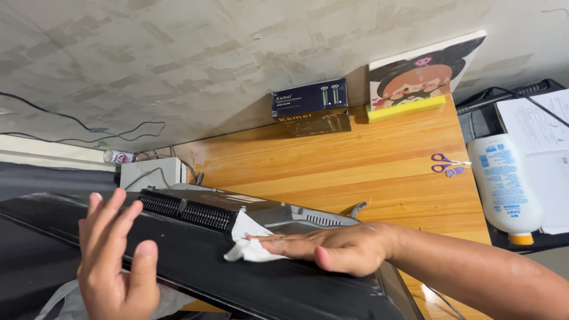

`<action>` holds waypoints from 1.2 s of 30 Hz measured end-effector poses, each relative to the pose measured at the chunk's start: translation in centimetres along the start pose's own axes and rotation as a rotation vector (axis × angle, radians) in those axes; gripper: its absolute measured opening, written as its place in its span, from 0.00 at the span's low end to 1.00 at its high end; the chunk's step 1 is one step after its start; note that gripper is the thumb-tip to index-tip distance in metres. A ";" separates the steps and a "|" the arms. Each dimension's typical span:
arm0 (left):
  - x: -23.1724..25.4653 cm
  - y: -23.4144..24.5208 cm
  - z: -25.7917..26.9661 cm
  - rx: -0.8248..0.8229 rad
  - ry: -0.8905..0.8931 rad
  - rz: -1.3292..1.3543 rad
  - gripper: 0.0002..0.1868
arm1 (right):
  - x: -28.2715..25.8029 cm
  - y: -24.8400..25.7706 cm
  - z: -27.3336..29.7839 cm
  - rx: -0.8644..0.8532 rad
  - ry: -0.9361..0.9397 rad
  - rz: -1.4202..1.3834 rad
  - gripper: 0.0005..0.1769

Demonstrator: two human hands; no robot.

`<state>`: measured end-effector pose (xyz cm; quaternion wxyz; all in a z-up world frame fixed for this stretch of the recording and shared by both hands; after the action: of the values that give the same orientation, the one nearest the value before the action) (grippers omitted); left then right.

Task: Cleaning a television and the surrounding desk surface using wet wipes.

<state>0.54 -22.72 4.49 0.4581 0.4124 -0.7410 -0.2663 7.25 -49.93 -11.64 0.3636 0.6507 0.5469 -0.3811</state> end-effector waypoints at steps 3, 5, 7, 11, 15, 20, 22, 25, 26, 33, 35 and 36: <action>-1.2 -0.5 0.9 -0.082 0.044 -0.198 0.25 | 2.0 -0.2 0.7 -0.023 -0.137 0.034 0.50; -1.7 -0.5 1.0 -0.120 0.046 -0.217 0.26 | 3.6 -0.3 1.5 -0.019 -0.180 0.009 0.50; -2.0 -0.6 1.2 -0.156 0.052 -0.236 0.27 | 5.3 -0.7 2.6 -0.018 -0.224 -0.019 0.50; -2.0 -0.7 1.2 -0.183 0.055 -0.273 0.28 | 8.1 -1.1 5.0 0.010 -0.378 -0.036 0.49; -2.4 -0.6 1.3 -0.222 0.064 -0.288 0.30 | 11.4 -1.5 7.7 0.007 -0.591 -0.029 0.49; -2.8 -0.7 1.3 -0.235 0.066 -0.298 0.31 | 14.5 -2.0 10.4 0.057 -0.776 -0.090 0.48; -2.6 -0.8 1.2 -0.237 0.064 -0.303 0.31 | 14.8 -2.0 10.8 0.080 -0.781 -0.102 0.49; -2.1 -0.9 1.2 -0.204 0.064 -0.291 0.31 | 14.9 -2.1 11.0 0.099 -0.840 -0.144 0.48; -2.0 -0.9 1.2 -0.197 0.064 -0.296 0.31 | 14.8 -2.2 11.0 0.115 -0.827 -0.173 0.49; -1.6 -0.8 1.1 -0.169 0.027 -0.291 0.30 | 12.7 -2.7 11.3 0.107 -0.677 -0.125 0.51; -1.6 -0.8 1.0 -0.163 0.016 -0.291 0.29 | 10.4 -2.7 10.8 0.122 -0.658 -0.120 0.51; -1.5 -0.7 1.0 -0.161 0.001 -0.293 0.29 | 9.2 -2.6 10.5 0.142 -0.635 -0.118 0.51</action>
<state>0.28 -21.78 2.77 0.4463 0.4782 -0.6488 -0.3888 4.64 -54.92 -24.72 0.4471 0.4904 0.4152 -0.6223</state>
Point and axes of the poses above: each hand's wrist, its own z-axis away from the middle knuckle, its own y-axis out of the back of the hand, x = y × z, the point moved 3 cm from there along -z, towards the middle knuckle, and after that the axes turned 7 degrees about z, right-handed, at the moved point
